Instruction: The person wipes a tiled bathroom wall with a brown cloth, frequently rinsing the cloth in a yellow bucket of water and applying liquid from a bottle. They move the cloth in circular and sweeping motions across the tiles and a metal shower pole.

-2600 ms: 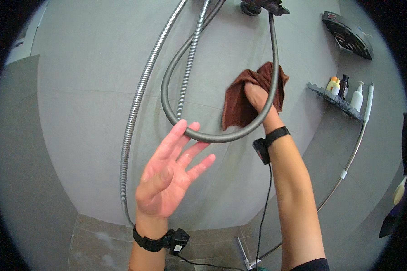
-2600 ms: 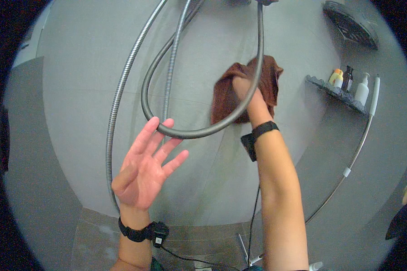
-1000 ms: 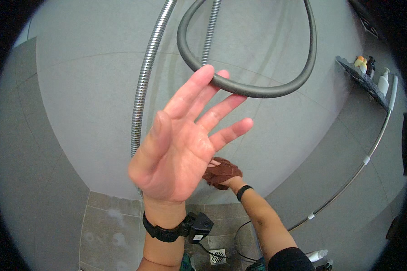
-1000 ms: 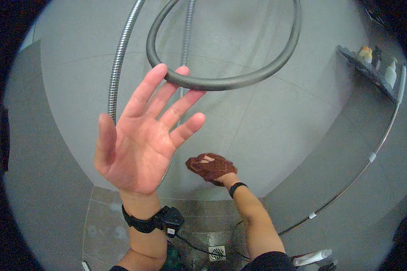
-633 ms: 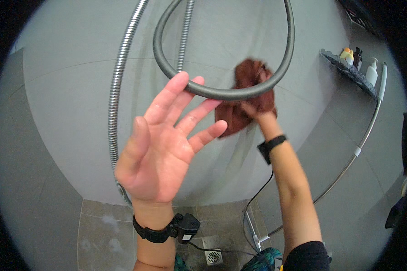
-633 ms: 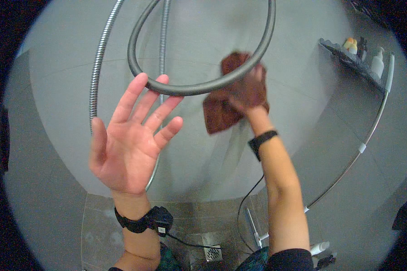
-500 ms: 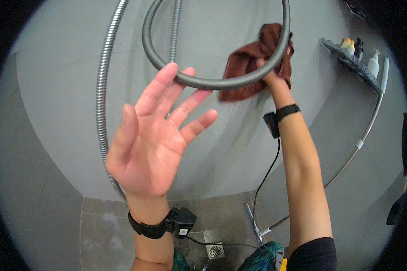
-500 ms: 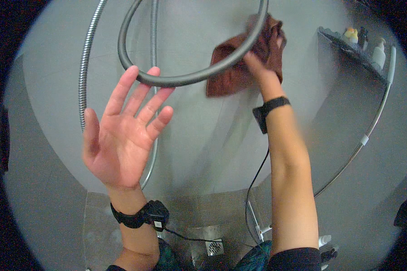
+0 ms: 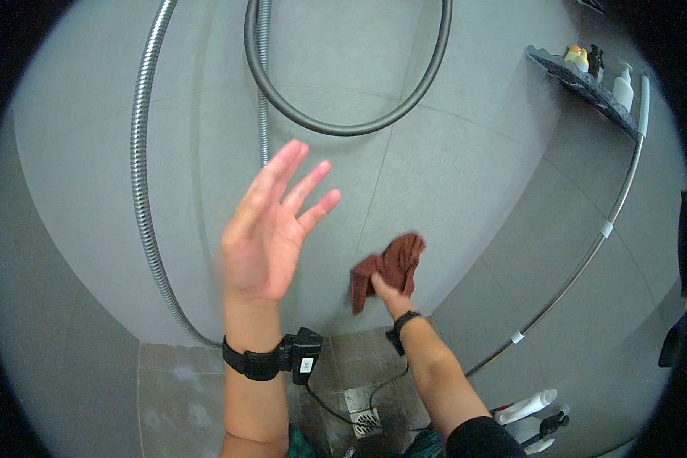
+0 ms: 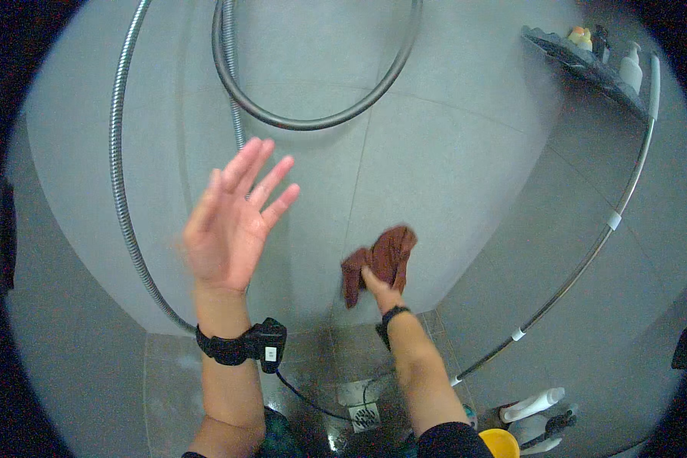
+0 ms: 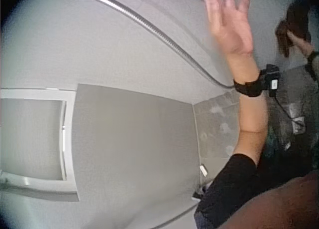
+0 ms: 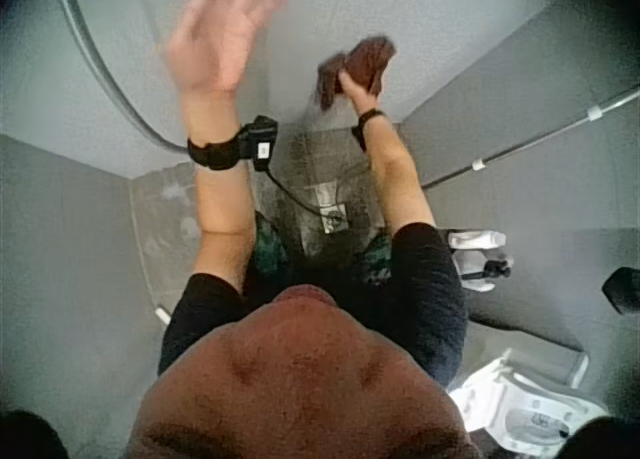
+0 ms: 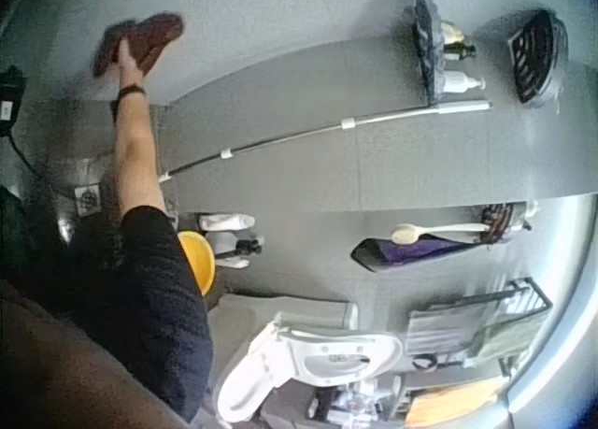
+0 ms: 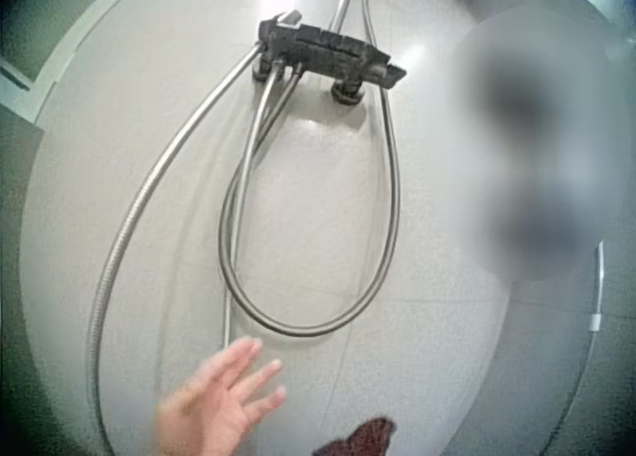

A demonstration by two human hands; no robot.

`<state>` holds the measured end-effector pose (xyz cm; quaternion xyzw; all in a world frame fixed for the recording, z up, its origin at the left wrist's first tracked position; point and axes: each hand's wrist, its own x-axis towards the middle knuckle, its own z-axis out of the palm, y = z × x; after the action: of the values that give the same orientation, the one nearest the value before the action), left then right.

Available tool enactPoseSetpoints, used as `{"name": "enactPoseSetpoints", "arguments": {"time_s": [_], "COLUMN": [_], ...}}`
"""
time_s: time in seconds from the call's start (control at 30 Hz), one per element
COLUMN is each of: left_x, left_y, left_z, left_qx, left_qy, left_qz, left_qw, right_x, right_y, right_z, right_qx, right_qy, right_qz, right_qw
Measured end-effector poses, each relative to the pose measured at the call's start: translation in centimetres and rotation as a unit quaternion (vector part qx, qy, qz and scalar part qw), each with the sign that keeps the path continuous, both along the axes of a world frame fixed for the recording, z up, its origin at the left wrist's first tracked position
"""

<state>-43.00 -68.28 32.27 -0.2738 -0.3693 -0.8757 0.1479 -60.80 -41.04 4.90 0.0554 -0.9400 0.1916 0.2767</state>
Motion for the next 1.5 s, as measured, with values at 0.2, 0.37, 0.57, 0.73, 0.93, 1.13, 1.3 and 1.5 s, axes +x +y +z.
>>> {"name": "enactPoseSetpoints", "arguments": {"time_s": [0.2,0.37,0.57,0.73,0.93,1.13,1.3,1.5], "left_x": [-5.9,-8.1,-9.1,-10.3,-11.1,-11.2,-12.7,-13.9], "left_y": [2.0,5.9,7.8,7.7,6.2,12.2,13.5,14.7], "left_z": [-8.1,-11.6,-13.2,-14.8,-15.9,-16.7,-17.4,-18.7], "left_qx": [-0.394,-0.469,-0.508,-0.554,-0.583,-0.585,-0.598,-0.603], "left_qy": [-0.143,-0.125,-0.114,-0.096,-0.104,-0.116,-0.124,-0.132], "left_qz": [0.406,0.529,0.551,0.556,0.557,0.544,0.567,0.612], "left_qw": [0.812,0.697,0.652,0.612,0.582,0.590,0.552,0.494], "right_x": [1.8,-5.5,-11.7,-9.7,-15.0,-25.1,-28.3,-30.7], "right_y": [-2.1,3.3,11.2,13.9,7.0,16.9,26.0,38.0], "right_z": [-0.2,11.3,37.8,46.7,42.7,43.6,47.3,47.6], "right_qx": [0.030,0.011,-0.047,-0.182,-0.002,0.281,0.321,0.210], "right_qy": [-0.028,0.010,0.269,0.231,0.090,0.085,0.228,0.253], "right_qz": [0.032,-0.012,-0.046,-0.140,-0.100,0.063,-0.100,-0.222], "right_qw": [0.999,1.000,0.961,0.946,0.991,0.954,0.914,0.918]}}
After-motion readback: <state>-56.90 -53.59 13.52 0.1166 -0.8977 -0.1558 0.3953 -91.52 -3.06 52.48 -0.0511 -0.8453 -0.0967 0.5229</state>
